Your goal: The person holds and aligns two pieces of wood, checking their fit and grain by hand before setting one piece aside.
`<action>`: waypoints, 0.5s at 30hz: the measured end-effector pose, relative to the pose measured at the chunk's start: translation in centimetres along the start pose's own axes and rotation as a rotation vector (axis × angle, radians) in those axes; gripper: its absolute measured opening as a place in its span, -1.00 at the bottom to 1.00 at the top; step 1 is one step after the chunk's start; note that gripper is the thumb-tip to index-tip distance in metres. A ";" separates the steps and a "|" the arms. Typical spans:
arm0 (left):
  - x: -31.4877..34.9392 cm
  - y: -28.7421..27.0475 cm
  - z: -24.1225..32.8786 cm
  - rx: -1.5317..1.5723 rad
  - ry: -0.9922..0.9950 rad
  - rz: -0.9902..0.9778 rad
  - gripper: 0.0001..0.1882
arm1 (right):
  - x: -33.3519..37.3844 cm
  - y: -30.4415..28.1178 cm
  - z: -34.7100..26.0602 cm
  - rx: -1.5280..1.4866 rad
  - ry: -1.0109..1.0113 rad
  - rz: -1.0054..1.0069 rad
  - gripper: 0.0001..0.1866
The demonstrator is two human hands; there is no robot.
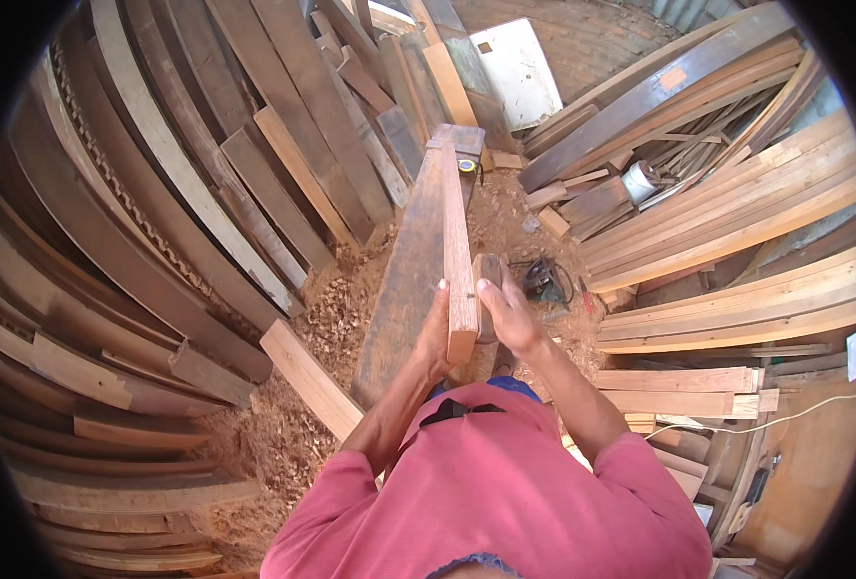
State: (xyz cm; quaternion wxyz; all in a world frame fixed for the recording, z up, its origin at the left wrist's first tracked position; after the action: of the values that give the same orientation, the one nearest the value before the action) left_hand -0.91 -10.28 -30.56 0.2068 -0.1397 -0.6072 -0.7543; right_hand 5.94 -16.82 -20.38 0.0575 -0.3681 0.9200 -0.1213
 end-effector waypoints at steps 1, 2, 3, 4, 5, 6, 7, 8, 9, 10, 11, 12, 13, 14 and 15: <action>-0.1 0.1 -0.1 -0.006 -0.005 -0.009 -0.30 | -0.4 0.0 1.0 -0.147 0.030 0.017 -0.43; -0.3 -0.2 -0.1 -0.076 0.007 -0.012 -0.30 | -0.4 -0.4 1.1 -0.144 0.025 0.029 -0.43; -0.5 -0.4 0.0 -0.107 0.017 -0.013 -0.29 | -0.3 -0.5 1.0 -0.065 0.000 0.013 -0.40; -0.7 -0.7 0.1 -0.141 0.026 -0.014 -0.29 | 0.0 -0.5 0.9 0.015 -0.025 -0.001 -0.38; -1.0 -0.5 -0.2 -0.086 0.005 -0.058 -0.30 | 1.1 -0.4 0.9 0.018 -0.027 0.002 -0.38; -1.4 -0.3 -0.4 -0.029 -0.014 -0.101 -0.30 | 2.7 -0.5 0.6 0.100 -0.085 0.044 -0.36; -1.6 -0.8 -0.6 -0.029 -0.017 -0.096 -0.30 | 3.9 -0.5 0.2 0.178 -0.134 0.085 -0.33; -1.8 -1.0 -0.8 0.017 -0.030 -0.117 -0.30 | 4.2 -0.4 0.1 0.176 -0.129 0.084 -0.33; -2.1 -1.1 -1.0 0.060 -0.046 -0.143 -0.31 | 4.4 -0.4 0.0 0.136 -0.125 0.091 -0.32; -2.3 -1.4 -1.1 0.057 -0.049 -0.144 -0.31 | 4.5 -0.5 0.0 0.095 -0.123 0.098 -0.32; -2.5 -1.8 -1.1 0.056 -0.051 -0.130 -0.30 | 3.6 -1.0 -0.1 0.094 -0.123 0.101 -0.32; -2.5 -2.2 -1.4 0.051 -0.062 -0.113 -0.30 | 2.1 -1.2 0.6 0.126 -0.063 0.043 -0.32; -2.4 -1.7 -1.8 0.044 -0.071 -0.123 -0.30 | 1.1 -1.6 1.0 0.166 -0.013 -0.010 -0.33; -2.2 -1.7 -1.8 -0.034 -0.021 -0.087 -0.31 | 0.9 -2.1 1.1 0.169 -0.015 0.004 -0.33; -2.1 -1.6 -1.4 -0.107 0.040 -0.048 -0.32 | 0.4 -1.9 0.8 0.107 -0.017 -0.015 -0.35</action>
State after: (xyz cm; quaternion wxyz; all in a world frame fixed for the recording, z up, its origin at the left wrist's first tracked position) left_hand 0.17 -11.02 -33.22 0.1933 -0.1208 -0.5649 -0.7930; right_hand 7.04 -18.55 -20.66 0.0838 -0.3725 0.9090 -0.1675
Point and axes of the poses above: each hand's wrist, its own x-axis away from the middle knuckle, its own y-axis out of the palm, z = x × y, the point moved 9 cm from there along -x, towards the middle knuckle, and after that the axes turned 14 degrees about x, right-handed, at the moved point
